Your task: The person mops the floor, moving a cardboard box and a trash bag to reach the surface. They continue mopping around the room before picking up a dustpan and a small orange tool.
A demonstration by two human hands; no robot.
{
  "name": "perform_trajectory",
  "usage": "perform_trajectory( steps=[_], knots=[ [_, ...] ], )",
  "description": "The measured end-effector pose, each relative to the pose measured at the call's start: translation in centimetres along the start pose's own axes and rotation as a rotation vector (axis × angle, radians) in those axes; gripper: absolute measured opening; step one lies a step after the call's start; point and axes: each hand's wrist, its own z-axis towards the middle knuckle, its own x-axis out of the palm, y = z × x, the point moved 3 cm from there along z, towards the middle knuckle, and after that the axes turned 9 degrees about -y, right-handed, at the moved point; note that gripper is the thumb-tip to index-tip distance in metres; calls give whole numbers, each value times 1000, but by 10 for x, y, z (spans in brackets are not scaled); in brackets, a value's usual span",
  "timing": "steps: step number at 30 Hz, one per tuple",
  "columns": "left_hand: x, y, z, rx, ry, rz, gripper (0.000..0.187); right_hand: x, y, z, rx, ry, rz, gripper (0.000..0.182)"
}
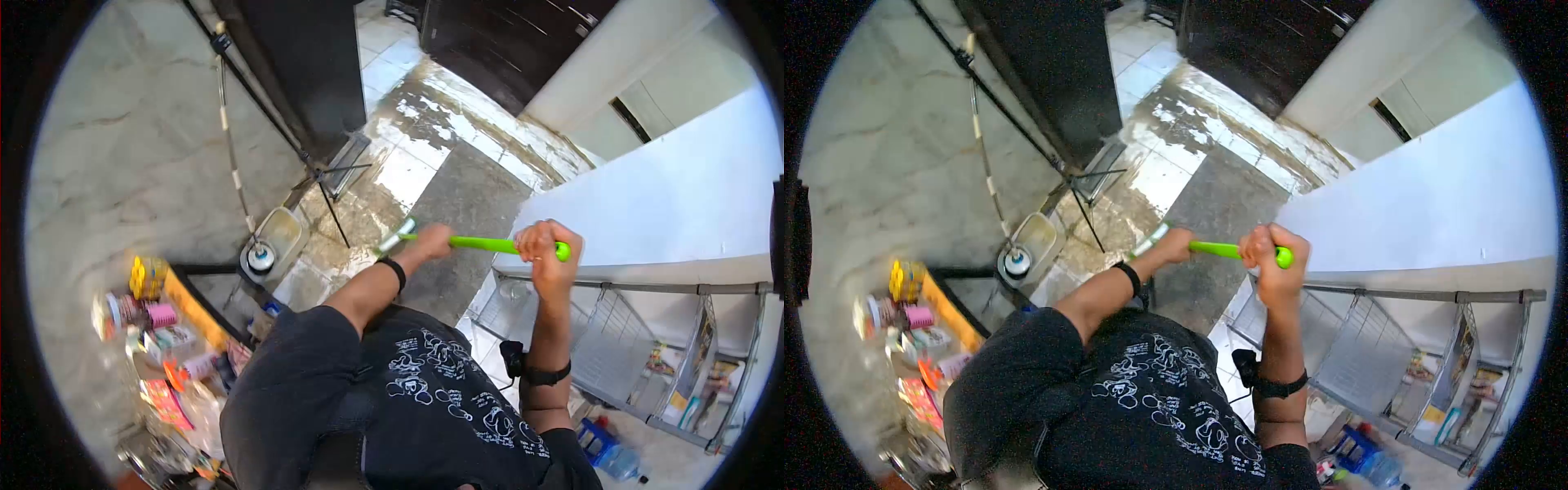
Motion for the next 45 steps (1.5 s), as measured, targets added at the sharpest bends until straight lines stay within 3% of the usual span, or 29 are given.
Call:
perform_trajectory(
  steps=[3, 5, 9, 14, 17, 18, 21, 23, 24, 26, 30, 31, 33, 34, 36, 37, 38, 39, 40, 42, 45],
  knots=[
    [-46, -66, 10, 79, 42, -58, 19, 4, 33, 11, -78, -63, 10, 36],
    [-45, -64, 32, 78, 48, -111, 20, -1, 45, 16, -213, -160, -34, 36],
    [-20, -36, 87, 52, -65, -137, 23, -18, 1, 1, -271, -380, -115, 37],
    [26, -45, 87, 85, -64, -118, 21, -41, -47, -67, -1, -456, -397, 34],
    [47, -89, 39, 59, 281, -165, 15, -39, -30, -117, 65, -657, -433, 32],
    [54, -105, 20, 85, 302, -163, 15, -40, -22, -136, 59, -739, -441, 33],
    [89, -142, -41, 176, 508, -135, 15, -40, 19, -195, -25, -958, -452, 37],
    [119, -160, -88, 346, 660, -96, 16, -40, 47, -238, -38, -1058, -425, 39],
    [124, -168, -111, 372, 678, -85, 16, -39, 62, -260, -46, -1084, -388, 39],
    [122, -196, -154, 642, 565, -170, 16, -32, 92, -300, -166, -1108, -339, 40],
    [114, -241, -204, 681, 546, -148, 18, -14, 135, -376, -414, -1149, -297, 40],
    [121, -241, -204, 739, 459, -191, 16, -17, 124, -396, -404, -1157, -275, 38],
    [147, -232, -200, 565, 303, -315, 14, -29, 75, -435, -264, -1203, -350, 32],
    [176, -220, -191, 592, 372, -113, 12, -28, 46, -451, -120, -1240, -436, 29],
    [227, -180, -193, 826, 247, -53, 12, -11, 4, -467, 58, -1187, -484, 23],
    [222, -184, -209, 831, 257, -54, 12, -1, -2, -476, 58, -1212, -479, 30],
    [219, -181, -227, 786, 392, 37, 12, 9, -5, -486, 54, -1236, -470, 38],
    [214, -178, -246, 739, 527, 132, 12, 17, 2, -498, 66, -1241, -463, 25],
    [220, -172, -263, 748, 539, 139, 12, 25, 17, -506, 67, -1258, -459, 25],
    [238, -170, -302, 804, 828, -7, 12, 36, 50, -520, 181, -1330, -461, 28],
    [211, -215, -355, 980, 883, 44, 16, 46, 96, -549, 34, -1455, -421, 32]
  ],
)
